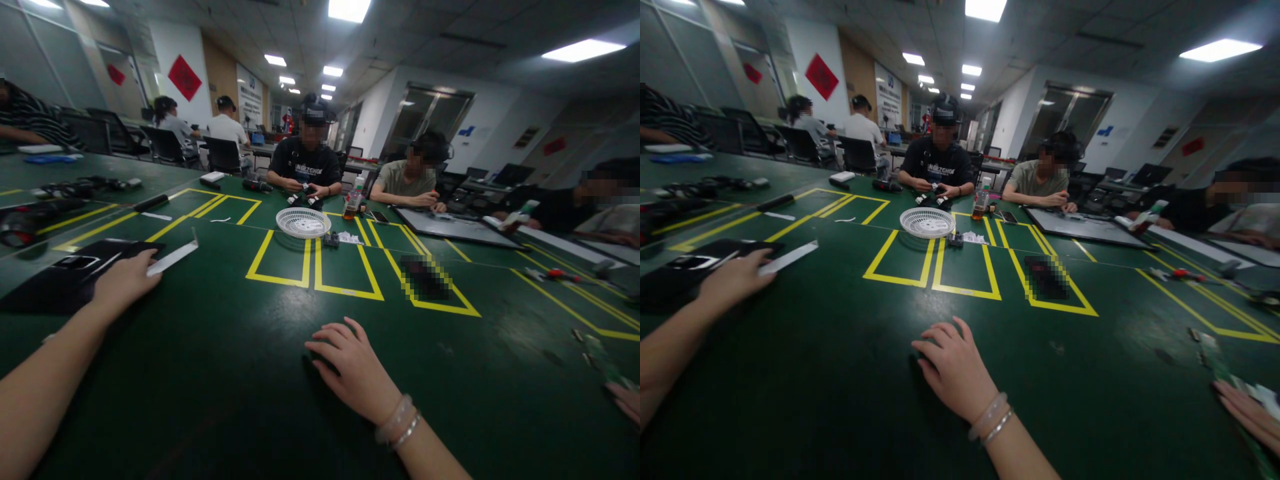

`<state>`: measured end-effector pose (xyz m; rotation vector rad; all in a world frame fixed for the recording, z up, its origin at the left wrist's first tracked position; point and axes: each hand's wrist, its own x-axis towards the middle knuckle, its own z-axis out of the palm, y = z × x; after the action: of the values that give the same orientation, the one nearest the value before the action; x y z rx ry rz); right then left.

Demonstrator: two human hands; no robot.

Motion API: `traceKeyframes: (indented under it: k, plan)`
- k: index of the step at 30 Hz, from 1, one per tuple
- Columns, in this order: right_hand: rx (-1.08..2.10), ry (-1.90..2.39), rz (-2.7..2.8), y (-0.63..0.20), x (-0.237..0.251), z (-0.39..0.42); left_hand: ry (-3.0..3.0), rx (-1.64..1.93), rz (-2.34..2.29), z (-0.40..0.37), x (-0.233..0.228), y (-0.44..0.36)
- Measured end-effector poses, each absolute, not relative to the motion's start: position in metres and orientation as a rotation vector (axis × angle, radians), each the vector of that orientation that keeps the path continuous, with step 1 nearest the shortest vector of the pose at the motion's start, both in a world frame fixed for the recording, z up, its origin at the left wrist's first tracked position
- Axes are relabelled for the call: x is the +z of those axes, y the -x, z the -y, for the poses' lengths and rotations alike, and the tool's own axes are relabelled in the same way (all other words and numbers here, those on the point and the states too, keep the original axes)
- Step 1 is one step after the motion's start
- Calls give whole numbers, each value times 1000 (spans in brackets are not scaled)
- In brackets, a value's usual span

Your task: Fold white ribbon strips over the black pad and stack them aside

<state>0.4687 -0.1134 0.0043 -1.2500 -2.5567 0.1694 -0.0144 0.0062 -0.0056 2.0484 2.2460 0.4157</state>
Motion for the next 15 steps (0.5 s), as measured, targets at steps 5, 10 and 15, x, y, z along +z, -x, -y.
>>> traceKeyframes:
  k: [5, 10, 15]
  plan:
    - [113, 1248, 2526, -469, 5, 115, -2396, 411, -1670, 0, -7, -65]
    - [175, 1275, 2489, -465, 6, 114, -2493, 454, -984, 43, 1, -145]
    - [302, 1284, 2520, -463, 10, 115, -2469, 403, -840, 71, 3, -173]
